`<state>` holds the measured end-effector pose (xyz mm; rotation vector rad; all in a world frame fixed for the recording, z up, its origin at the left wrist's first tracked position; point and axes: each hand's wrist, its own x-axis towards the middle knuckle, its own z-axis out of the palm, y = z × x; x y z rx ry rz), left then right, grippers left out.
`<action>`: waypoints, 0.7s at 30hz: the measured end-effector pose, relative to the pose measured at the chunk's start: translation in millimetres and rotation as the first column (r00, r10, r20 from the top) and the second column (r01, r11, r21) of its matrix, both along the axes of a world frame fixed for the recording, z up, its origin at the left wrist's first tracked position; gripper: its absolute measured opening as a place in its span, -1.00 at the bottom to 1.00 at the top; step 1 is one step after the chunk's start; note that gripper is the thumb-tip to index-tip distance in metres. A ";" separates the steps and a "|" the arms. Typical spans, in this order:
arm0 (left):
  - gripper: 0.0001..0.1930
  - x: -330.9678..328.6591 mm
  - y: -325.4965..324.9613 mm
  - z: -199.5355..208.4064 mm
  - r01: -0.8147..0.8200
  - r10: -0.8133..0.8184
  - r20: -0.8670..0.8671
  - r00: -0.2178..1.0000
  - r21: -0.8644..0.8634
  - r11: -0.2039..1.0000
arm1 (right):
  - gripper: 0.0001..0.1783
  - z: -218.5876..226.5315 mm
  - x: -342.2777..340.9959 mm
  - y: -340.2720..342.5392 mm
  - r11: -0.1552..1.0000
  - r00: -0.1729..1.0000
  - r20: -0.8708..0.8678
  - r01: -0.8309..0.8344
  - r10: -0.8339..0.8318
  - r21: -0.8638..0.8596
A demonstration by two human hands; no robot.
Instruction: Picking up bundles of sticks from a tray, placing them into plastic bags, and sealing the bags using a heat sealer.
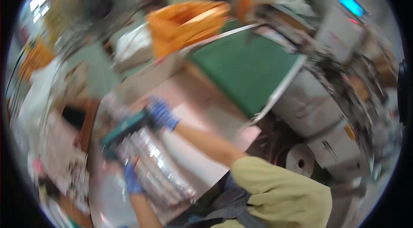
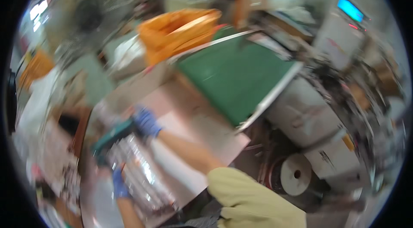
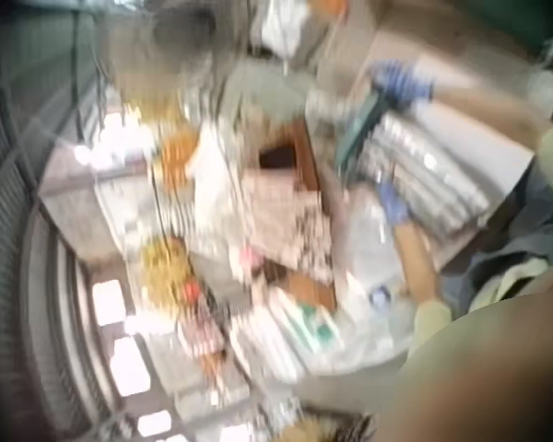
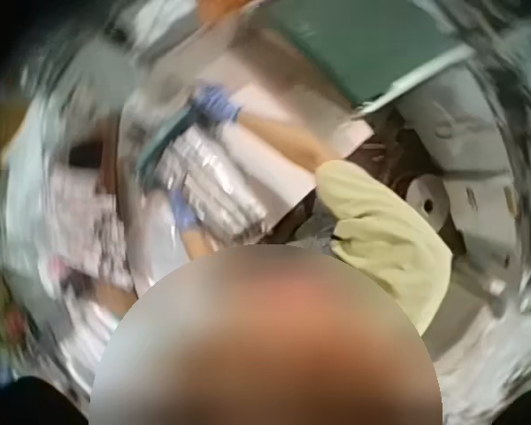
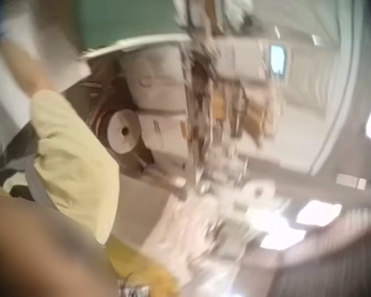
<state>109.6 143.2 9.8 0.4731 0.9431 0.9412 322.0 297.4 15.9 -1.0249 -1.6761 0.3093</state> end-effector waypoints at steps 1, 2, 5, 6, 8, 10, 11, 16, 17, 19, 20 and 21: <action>-0.58 -19.3 -4.5 -23.6 -0.018 0.018 -0.110 0.994 0.002 1.000 | -0.75 0.1 -12.7 -0.6 0.978 0.977 -0.213 -0.074 0.031 -0.194; -0.56 4.8 -22.3 8.1 -0.072 0.074 0.221 0.972 -0.015 0.997 | -0.79 4.9 -16.9 -9.5 0.940 0.918 -0.379 -0.226 0.117 -0.257; -0.58 6.4 -25.4 11.3 -0.011 0.012 0.241 0.970 -0.004 1.000 | -0.82 5.8 -22.3 -15.4 0.905 0.797 -0.600 -0.303 0.069 -0.298; -0.42 4.6 -19.5 4.9 -0.003 0.003 -0.024 1.000 0.004 1.000 | -0.81 8.8 -15.7 -17.6 0.930 0.817 -0.576 -0.238 0.035 -0.281; -0.21 0.1 -13.3 -1.1 -0.001 0.008 -0.295 0.955 0.025 1.000 | -0.76 15.7 -11.5 -21.8 0.936 0.829 -0.555 -0.138 -0.070 -0.323; -0.35 1.8 -20.4 2.0 -0.012 0.006 -0.112 0.994 -0.050 0.999 | -0.67 0.7 -17.5 -52.5 0.932 0.900 -0.295 0.246 -0.322 -0.267; -0.35 -35.0 -29.7 -19.8 -0.018 0.012 -0.126 0.992 -0.045 0.999 | -0.56 -1.7 -19.2 -71.7 0.816 0.817 -0.047 0.567 -0.574 -0.114; -0.44 -107.6 -43.2 -84.9 0.118 -0.088 -0.125 0.988 0.252 0.960 | 0.16 -38.5 -40.0 -224.3 0.616 0.996 -0.078 -0.080 0.030 -0.784; -0.46 -113.7 -68.7 -91.7 0.128 -0.093 -0.134 0.987 0.279 0.952 | 0.16 -38.3 -42.1 -232.8 0.592 0.994 -0.094 -0.111 0.061 -0.798; -0.50 -125.8 -141.7 -101.8 0.144 -0.096 -0.171 0.981 0.293 0.945 | 0.15 -48.3 -40.2 -235.4 0.697 0.970 -0.210 -0.236 0.124 -0.677; -0.51 -133.8 -194.7 -100.8 0.138 -0.083 -0.197 0.977 0.282 0.949 | -0.08 -78.9 -32.1 -234.5 0.832 0.995 -0.076 -0.091 0.058 -0.548; -0.53 -46.0 -170.5 -38.6 0.095 -0.040 -0.215 0.976 0.252 0.963 | -0.08 -77.2 -19.5 -239.0 0.772 0.983 -0.110 -0.183 0.146 -0.609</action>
